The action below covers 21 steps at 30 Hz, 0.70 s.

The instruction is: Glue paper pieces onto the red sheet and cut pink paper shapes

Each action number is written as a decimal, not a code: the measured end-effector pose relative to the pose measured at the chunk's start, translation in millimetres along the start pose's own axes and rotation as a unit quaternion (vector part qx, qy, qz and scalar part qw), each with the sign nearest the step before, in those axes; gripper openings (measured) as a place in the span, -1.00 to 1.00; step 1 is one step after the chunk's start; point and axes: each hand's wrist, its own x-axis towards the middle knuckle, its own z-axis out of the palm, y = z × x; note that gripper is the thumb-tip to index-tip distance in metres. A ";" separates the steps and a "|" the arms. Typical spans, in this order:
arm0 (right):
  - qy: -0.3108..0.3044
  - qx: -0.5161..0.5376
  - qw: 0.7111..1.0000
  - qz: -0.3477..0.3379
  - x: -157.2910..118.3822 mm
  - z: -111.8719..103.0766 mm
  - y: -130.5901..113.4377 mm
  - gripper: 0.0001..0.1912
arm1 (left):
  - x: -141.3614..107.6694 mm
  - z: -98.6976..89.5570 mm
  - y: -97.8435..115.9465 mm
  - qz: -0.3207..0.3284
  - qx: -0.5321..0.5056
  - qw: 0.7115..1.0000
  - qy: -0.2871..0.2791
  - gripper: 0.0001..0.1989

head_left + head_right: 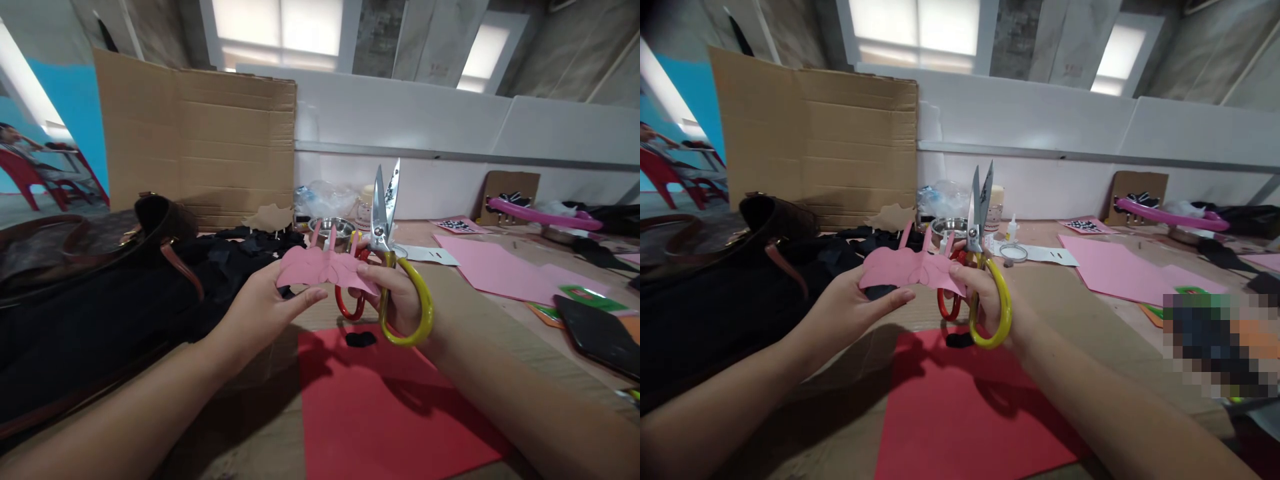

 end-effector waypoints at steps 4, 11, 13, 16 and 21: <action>0.017 0.052 0.998 0.010 -2.6 6.2 -6.0 -0.79 | -1.0 2.4 -2.7 0.022 0.015 1.000 0.003 -0.65; -0.021 0.011 1.000 0.010 -2.9 8.3 -6.6 -0.89 | -1.7 -0.4 1.0 0.042 0.003 0.999 -0.024 -0.75; -0.017 0.016 1.000 0.014 -1.9 7.4 -6.0 -0.83 | -1.6 -1.2 2.3 0.055 -0.012 0.998 -0.026 -0.78; -0.008 0.037 0.999 0.036 -1.7 6.5 -4.2 -0.73 | -1.2 -1.3 2.9 0.061 -0.021 0.997 -0.031 -0.81; -0.019 0.016 1.000 0.006 -2.0 5.9 0.5 -0.65 | -1.0 -0.8 2.4 0.046 -0.008 0.998 -0.040 -0.81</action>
